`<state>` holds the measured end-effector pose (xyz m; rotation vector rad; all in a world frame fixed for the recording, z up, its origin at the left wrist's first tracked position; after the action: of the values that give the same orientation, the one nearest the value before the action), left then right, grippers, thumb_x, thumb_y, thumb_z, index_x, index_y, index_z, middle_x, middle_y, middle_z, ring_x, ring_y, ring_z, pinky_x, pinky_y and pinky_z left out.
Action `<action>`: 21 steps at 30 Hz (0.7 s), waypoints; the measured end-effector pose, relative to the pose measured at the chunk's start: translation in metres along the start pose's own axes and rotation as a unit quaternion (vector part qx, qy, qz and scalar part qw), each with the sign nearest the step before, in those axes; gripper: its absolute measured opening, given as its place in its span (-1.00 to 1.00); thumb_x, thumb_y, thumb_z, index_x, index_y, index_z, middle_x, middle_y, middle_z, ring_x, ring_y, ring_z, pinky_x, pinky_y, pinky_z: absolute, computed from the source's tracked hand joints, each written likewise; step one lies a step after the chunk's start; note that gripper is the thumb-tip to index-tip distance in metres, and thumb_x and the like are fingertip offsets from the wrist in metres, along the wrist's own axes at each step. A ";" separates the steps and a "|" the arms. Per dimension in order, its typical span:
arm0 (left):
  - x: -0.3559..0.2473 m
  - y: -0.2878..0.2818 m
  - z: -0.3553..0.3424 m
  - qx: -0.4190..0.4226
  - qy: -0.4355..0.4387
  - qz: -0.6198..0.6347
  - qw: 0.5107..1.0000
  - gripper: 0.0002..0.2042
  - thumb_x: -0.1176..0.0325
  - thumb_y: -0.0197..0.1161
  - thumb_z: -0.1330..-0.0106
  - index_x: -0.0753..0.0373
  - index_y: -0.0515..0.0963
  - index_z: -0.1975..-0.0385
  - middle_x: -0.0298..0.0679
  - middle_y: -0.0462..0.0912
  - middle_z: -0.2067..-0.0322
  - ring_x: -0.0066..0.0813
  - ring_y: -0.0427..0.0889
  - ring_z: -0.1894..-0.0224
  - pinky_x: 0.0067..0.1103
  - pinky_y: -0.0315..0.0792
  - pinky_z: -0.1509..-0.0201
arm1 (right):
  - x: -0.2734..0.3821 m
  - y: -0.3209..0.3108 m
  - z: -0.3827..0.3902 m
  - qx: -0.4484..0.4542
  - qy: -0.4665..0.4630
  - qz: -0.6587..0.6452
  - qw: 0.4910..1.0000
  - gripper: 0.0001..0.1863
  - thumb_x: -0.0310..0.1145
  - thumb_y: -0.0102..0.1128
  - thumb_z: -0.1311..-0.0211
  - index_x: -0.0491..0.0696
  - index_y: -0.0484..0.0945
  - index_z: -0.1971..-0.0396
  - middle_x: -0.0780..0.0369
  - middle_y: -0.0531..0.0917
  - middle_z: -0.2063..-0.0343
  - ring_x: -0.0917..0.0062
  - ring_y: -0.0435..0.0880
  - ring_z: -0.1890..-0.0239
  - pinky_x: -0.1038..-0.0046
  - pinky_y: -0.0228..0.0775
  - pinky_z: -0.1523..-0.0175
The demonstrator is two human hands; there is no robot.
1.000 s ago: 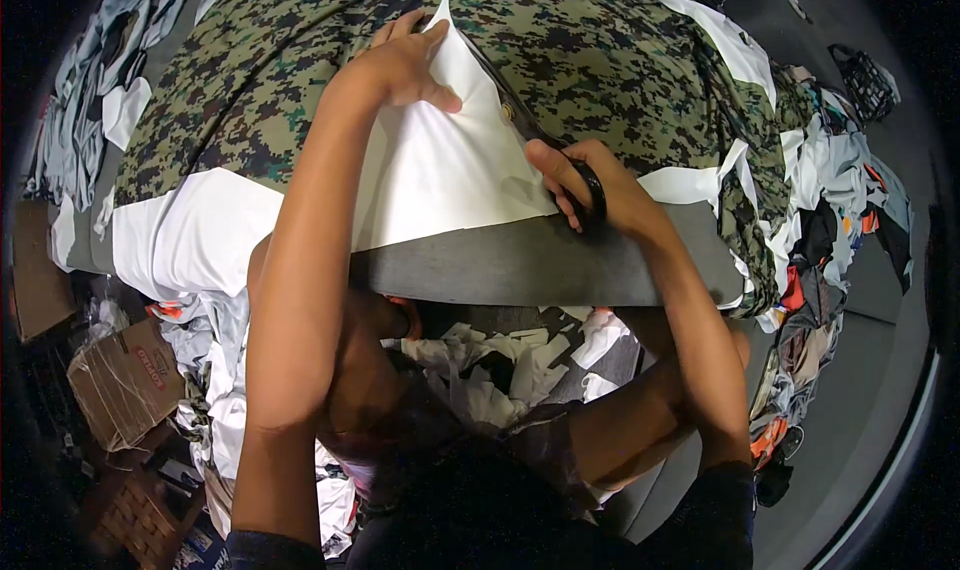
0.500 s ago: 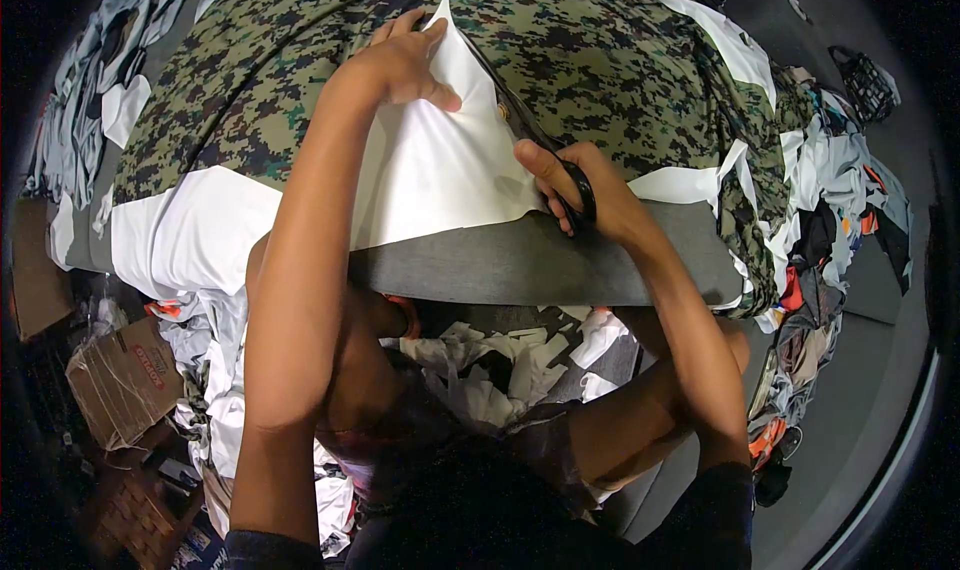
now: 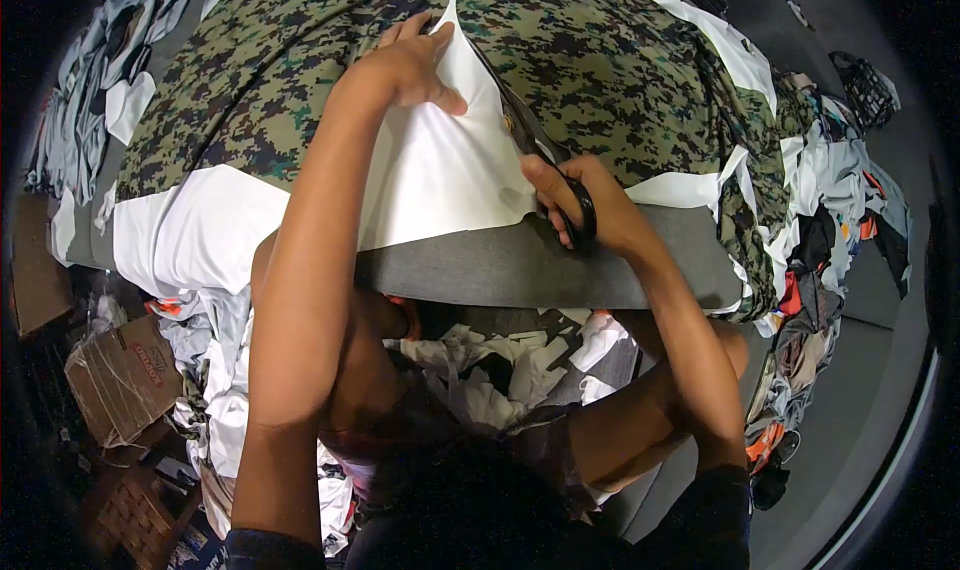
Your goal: Cutting out specific shapes from a camouflage patterned fabric using scissors.
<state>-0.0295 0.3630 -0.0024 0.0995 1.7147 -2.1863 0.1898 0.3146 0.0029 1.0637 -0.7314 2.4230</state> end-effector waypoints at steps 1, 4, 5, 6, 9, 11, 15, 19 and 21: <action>-0.001 0.000 0.000 0.003 -0.001 0.003 1.000 0.01 -0.05 0.46 0.21 -0.08 0.08 -0.35 -0.38 -0.10 -0.39 -0.23 -0.06 -0.40 -0.24 0.13 -0.34 | 0.000 0.000 0.000 0.006 -0.007 -0.011 1.000 -0.35 0.23 0.05 -0.16 -0.08 0.38 0.79 0.33 0.38 0.85 0.68 0.30 0.83 0.65 0.12 0.68; -0.001 0.001 0.001 0.010 -0.005 0.012 1.000 0.01 -0.03 0.47 0.21 -0.09 0.07 -0.35 -0.40 -0.11 -0.40 -0.25 -0.07 -0.40 -0.23 0.12 -0.34 | 0.003 0.001 -0.001 0.027 -0.027 -0.041 0.998 -0.36 0.23 0.03 -0.18 -0.07 0.38 0.78 0.33 0.38 0.85 0.68 0.31 0.83 0.65 0.12 0.67; 0.000 -0.001 0.002 0.007 -0.008 0.012 1.000 0.01 -0.03 0.47 0.21 -0.09 0.07 -0.35 -0.40 -0.11 -0.40 -0.25 -0.07 -0.40 -0.23 0.12 -0.34 | 0.006 0.002 -0.002 0.029 -0.030 -0.038 0.998 -0.36 0.23 0.03 -0.18 -0.07 0.38 0.78 0.33 0.38 0.85 0.68 0.31 0.83 0.65 0.12 0.67; 0.000 -0.001 0.003 0.009 -0.014 0.011 1.000 0.01 -0.02 0.47 0.21 -0.09 0.07 -0.35 -0.41 -0.11 -0.40 -0.26 -0.07 -0.40 -0.23 0.11 -0.34 | 0.008 0.002 -0.002 0.026 -0.029 -0.032 0.999 -0.36 0.22 0.03 -0.19 -0.07 0.38 0.78 0.33 0.38 0.85 0.68 0.31 0.83 0.65 0.12 0.67; 0.000 0.001 0.003 0.017 -0.026 0.011 0.999 0.01 0.00 0.48 0.21 -0.10 0.07 -0.35 -0.42 -0.12 -0.40 -0.28 -0.08 -0.41 -0.23 0.10 -0.33 | 0.011 0.004 -0.007 0.014 -0.022 -0.012 1.000 -0.38 0.21 0.01 -0.21 -0.06 0.38 0.76 0.33 0.39 0.84 0.68 0.32 0.82 0.66 0.12 0.66; 0.002 0.001 0.006 0.017 -0.034 0.015 0.999 0.01 0.00 0.48 0.21 -0.09 0.08 -0.35 -0.43 -0.11 -0.40 -0.28 -0.08 -0.41 -0.23 0.10 -0.33 | 0.013 0.007 -0.008 0.018 -0.029 -0.006 0.999 -0.38 0.20 0.00 -0.22 -0.06 0.39 0.76 0.33 0.39 0.84 0.68 0.32 0.82 0.66 0.12 0.66; -0.002 -0.009 0.005 0.013 -0.024 0.023 0.999 -0.01 0.02 0.49 0.22 -0.07 0.11 -0.33 -0.44 -0.11 -0.40 -0.28 -0.08 -0.41 -0.23 0.10 -0.32 | 0.018 0.003 -0.005 0.006 -0.046 -0.001 0.999 -0.40 0.16 -0.02 -0.25 -0.07 0.40 0.73 0.33 0.40 0.83 0.68 0.32 0.81 0.65 0.13 0.64; -0.014 -0.025 0.017 -0.026 0.061 0.103 0.993 -0.18 0.10 0.44 0.12 0.25 0.28 -0.20 -0.12 -0.01 -0.36 -0.05 0.08 -0.34 -0.24 0.15 -0.29 | -0.004 0.000 0.002 0.054 -0.032 -0.150 0.987 -0.43 0.10 -0.01 -0.29 -0.10 0.44 0.71 0.32 0.42 0.82 0.66 0.34 0.79 0.65 0.16 0.62; 0.014 -0.018 0.008 -0.071 0.121 0.169 0.976 -0.20 0.08 0.39 -0.03 0.29 0.21 -0.26 -0.03 0.00 -0.34 -0.05 0.10 -0.33 -0.30 0.12 -0.33 | 0.000 0.007 -0.002 0.068 -0.145 -0.025 0.987 -0.45 0.02 0.04 -0.29 -0.10 0.45 0.75 0.31 0.43 0.83 0.65 0.36 0.79 0.64 0.18 0.62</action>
<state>-0.0468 0.3558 0.0129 0.5974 1.8184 -1.8580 0.1846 0.3102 0.0000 1.4933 -0.6252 2.3284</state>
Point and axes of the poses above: each hand's wrist, its own z-axis away from the middle knuckle, its own y-axis out of the palm, x = y × z, the point moved 9 cm from there along -z, towards the middle knuckle
